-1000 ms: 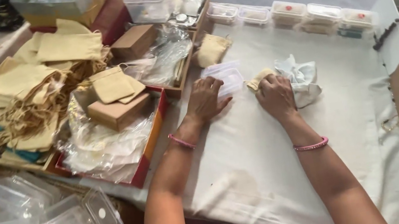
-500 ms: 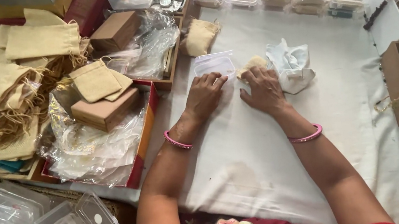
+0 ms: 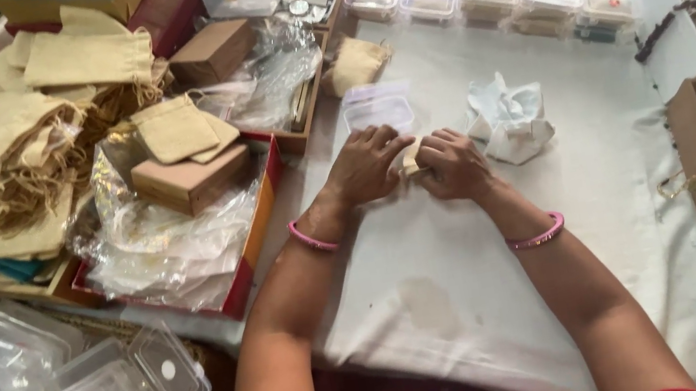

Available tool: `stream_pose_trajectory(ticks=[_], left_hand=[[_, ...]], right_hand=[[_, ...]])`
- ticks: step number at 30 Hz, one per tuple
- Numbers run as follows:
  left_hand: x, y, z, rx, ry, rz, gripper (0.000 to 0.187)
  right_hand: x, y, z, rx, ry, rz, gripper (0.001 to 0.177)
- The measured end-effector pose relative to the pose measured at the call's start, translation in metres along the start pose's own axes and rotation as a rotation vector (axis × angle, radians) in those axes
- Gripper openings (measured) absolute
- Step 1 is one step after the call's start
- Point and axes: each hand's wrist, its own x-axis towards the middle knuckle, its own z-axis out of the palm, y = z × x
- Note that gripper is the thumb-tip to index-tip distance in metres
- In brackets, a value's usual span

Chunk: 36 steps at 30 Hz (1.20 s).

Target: The person cleans a black beaded necklace with a white cloth, then places it into a small beige pouch. They proceed to place the pouch into a clear plastic container and set it aside. The person then picks up a red beaded necklace and begins cleaning it with the cloth.

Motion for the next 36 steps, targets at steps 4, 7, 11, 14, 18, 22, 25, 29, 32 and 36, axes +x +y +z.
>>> stream_pose_trajectory(ticks=[4,7,11,14,18,22,25,29,32,36], left_hand=[[-0.003,0.012,0.001,-0.316,-0.090,0.017,0.045],[0.002,0.013,0.007,-0.284,-0.227,-0.211,0.034],[0.007,0.000,0.012,-0.482,-0.323,-0.350,0.030],[0.010,-0.004,0.008,-0.538,-0.465,-0.469,0.030],[0.001,-0.027,0.044,-0.648,-0.403,-0.389,0.029],[-0.013,-0.044,0.076,-0.739,-0.330,-0.277,0.026],[-0.004,-0.007,0.040,-0.559,-0.264,-0.435,0.025],[0.004,0.020,0.031,-0.503,-0.128,-0.389,0.022],[0.006,0.027,0.030,-0.499,-0.124,-0.340,0.024],[0.000,0.021,0.040,-0.399,-0.090,-0.255,0.018]], right_hand=[[-0.007,0.000,0.001,0.074,-0.072,0.066,0.018],[-0.011,-0.009,-0.007,0.091,-0.227,0.536,0.023],[-0.012,-0.032,-0.036,0.215,-0.207,0.278,0.027],[-0.023,-0.041,-0.043,0.156,-0.246,0.308,0.039],[-0.033,-0.030,-0.040,0.198,-0.223,0.405,0.029],[-0.032,-0.025,-0.048,0.360,-0.242,0.360,0.029],[-0.032,-0.022,-0.048,0.261,-0.258,0.431,0.032],[-0.038,-0.022,-0.039,0.081,-0.161,0.430,0.017],[-0.042,-0.024,-0.036,-0.030,-0.152,0.453,0.015],[-0.041,-0.027,-0.032,-0.215,0.013,0.163,0.019]])
